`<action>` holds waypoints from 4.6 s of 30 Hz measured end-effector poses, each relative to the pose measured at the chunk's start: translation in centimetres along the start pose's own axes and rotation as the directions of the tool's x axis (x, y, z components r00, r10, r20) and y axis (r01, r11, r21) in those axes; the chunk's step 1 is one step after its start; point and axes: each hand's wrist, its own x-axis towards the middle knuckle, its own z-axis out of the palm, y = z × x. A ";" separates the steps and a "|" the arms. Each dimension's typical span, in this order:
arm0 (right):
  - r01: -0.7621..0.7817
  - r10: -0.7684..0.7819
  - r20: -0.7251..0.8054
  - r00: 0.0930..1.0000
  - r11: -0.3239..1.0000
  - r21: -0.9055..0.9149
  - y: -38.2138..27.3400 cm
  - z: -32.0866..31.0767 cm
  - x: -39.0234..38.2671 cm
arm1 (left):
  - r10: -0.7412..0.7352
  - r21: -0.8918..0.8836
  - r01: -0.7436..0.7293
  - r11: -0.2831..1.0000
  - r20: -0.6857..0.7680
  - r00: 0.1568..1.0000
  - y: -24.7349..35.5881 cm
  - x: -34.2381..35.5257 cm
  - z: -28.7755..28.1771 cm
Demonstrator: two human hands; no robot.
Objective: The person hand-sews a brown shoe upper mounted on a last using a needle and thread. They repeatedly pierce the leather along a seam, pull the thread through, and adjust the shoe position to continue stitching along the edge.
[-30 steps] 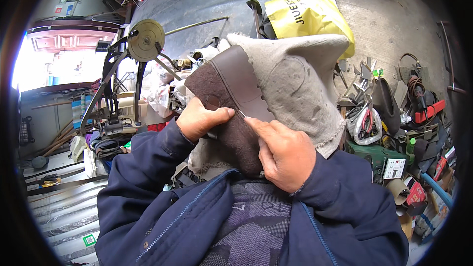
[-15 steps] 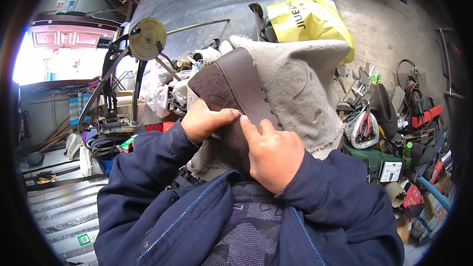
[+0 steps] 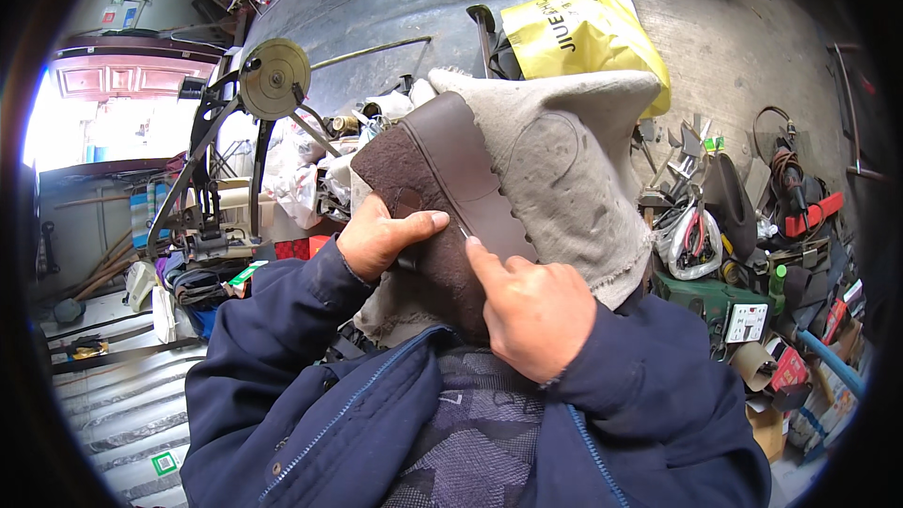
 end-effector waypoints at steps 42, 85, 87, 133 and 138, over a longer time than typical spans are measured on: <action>0.013 -0.098 0.458 0.883 0.983 0.186 4.8 -6.8 9.4 | -0.064 -0.115 0.061 0.992 -0.021 0.998 -0.5 -0.1 0.4; 0.334 -0.426 0.298 0.854 0.889 0.312 8.5 -5.3 10.2 | 0.024 -0.258 -0.049 0.965 -0.100 0.995 -1.7 0.8 1.6; 0.333 -0.428 0.304 0.851 0.887 0.320 8.6 -5.3 10.4 | 0.013 -0.263 -0.040 0.964 -0.105 0.994 -1.8 0.9 1.7; 0.113 -0.139 0.433 0.891 0.990 0.085 4.8 -5.0 11.1 | 0.155 -0.209 -0.160 0.965 -0.042 0.987 -4.7 2.6 1.4; 0.107 -0.159 0.369 0.916 0.982 0.158 5.4 -4.7 10.2 | 0.189 -0.081 -0.192 0.978 -0.048 0.981 -4.1 1.5 0.2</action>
